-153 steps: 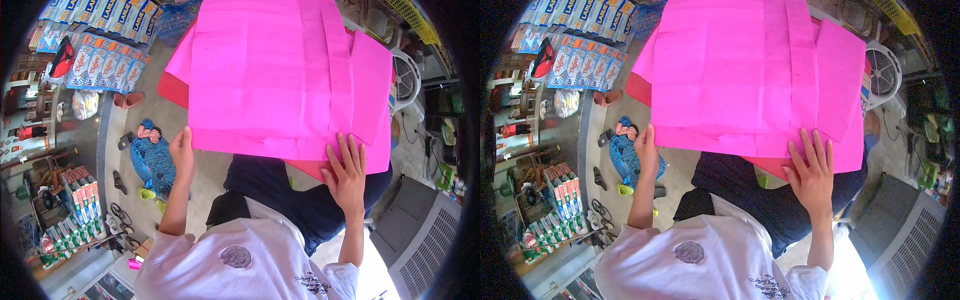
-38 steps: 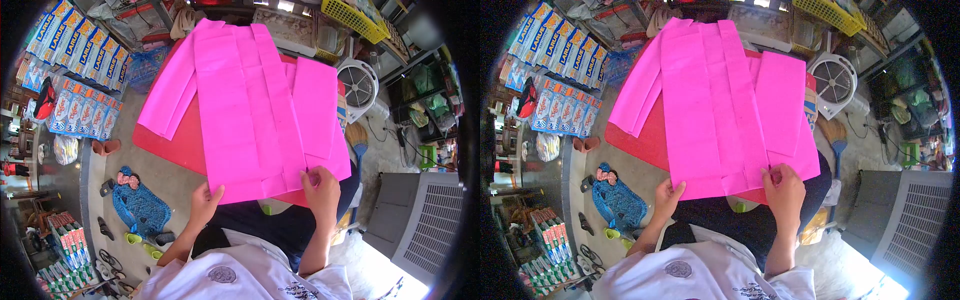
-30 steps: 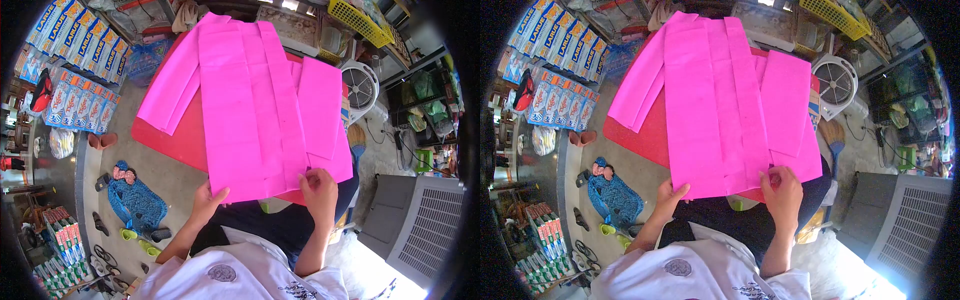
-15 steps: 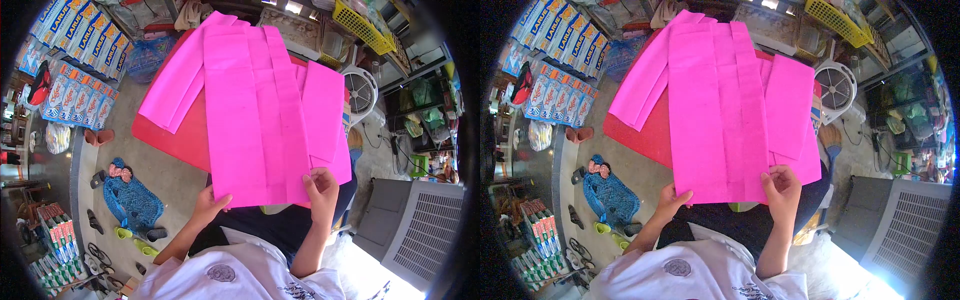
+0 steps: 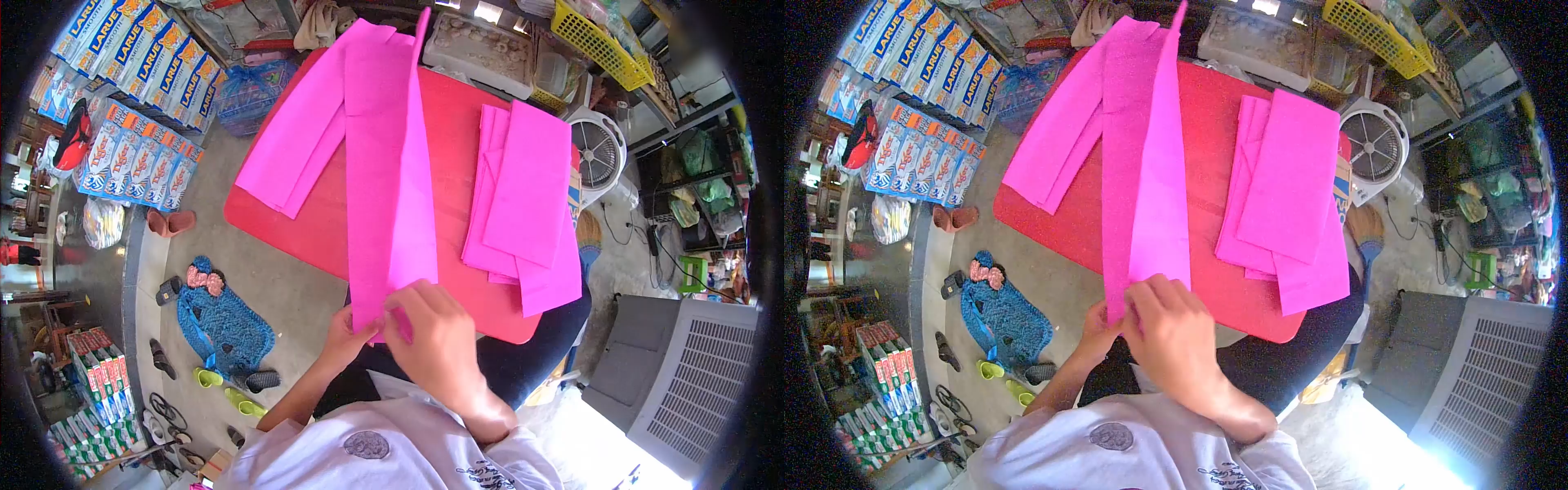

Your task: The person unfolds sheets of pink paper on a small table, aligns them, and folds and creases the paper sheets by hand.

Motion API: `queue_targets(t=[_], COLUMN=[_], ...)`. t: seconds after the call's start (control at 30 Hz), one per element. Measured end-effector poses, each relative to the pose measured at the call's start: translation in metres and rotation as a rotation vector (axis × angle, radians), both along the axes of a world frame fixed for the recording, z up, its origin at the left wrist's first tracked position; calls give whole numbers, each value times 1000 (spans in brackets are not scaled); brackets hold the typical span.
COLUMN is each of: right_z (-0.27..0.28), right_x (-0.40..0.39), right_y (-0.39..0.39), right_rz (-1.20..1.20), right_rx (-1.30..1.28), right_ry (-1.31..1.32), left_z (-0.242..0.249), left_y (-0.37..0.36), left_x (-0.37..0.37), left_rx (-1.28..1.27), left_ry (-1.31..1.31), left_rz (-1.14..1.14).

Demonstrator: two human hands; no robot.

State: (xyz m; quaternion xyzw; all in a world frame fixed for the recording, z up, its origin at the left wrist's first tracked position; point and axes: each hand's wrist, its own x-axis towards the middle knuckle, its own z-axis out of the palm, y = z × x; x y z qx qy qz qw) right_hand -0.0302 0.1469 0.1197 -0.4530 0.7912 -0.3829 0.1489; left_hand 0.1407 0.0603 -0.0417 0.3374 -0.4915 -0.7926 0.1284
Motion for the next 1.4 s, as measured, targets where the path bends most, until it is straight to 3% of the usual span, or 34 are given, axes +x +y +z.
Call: queue_targets(t=[0.1,0.13,0.23,0.33,0.47,0.63,0.73,0.83,0.87,0.97,1.07,1.17,1.27,1.4], right_z=[-13,-15,-17,-36,-70,-75,-68,-65,-65,-79,-79,-59,-57,-66], right_x=[15,16,3,-20,-28,-9,-7,-10,-10,-9,-21,-51,-70,-73], right_y=[-15,-13,-5,8,18,17,19,20,21,26,44,70,88,101], right_rz=[23,115,140,-22,-97,35,93,200,243,300,365,366,239,275], right_rx=[-12,0,-292,-126,-42,8,90,136,144,137,-46,4,112,176], right_ry=[18,-129,-177,15,90,134,209,220,209,219,-75,29,254,396], left_z=[-37,-41,-30,-20,25,7,14,9,12,-14,16,7,30,24], left_y=[11,13,3,-7,-16,-14,2,-2,6,-1,-1,-6,-19,-48], left_x=[7,6,10,1,-17,-17,-26,-23,-27,-18,-33,-13,-3,4], left_rx=[-34,-50,24,64,-242,-426,-336,-54,195,-66,-55,-155,45,-928], left_ry=[11,0,28,-46,-215,-244,-84,-63,11,-13,-34,-88,105,-306], left_rz=[131,187,137,188,86,-43,-7,-66,113,-69,-102,-255,-364,-379])
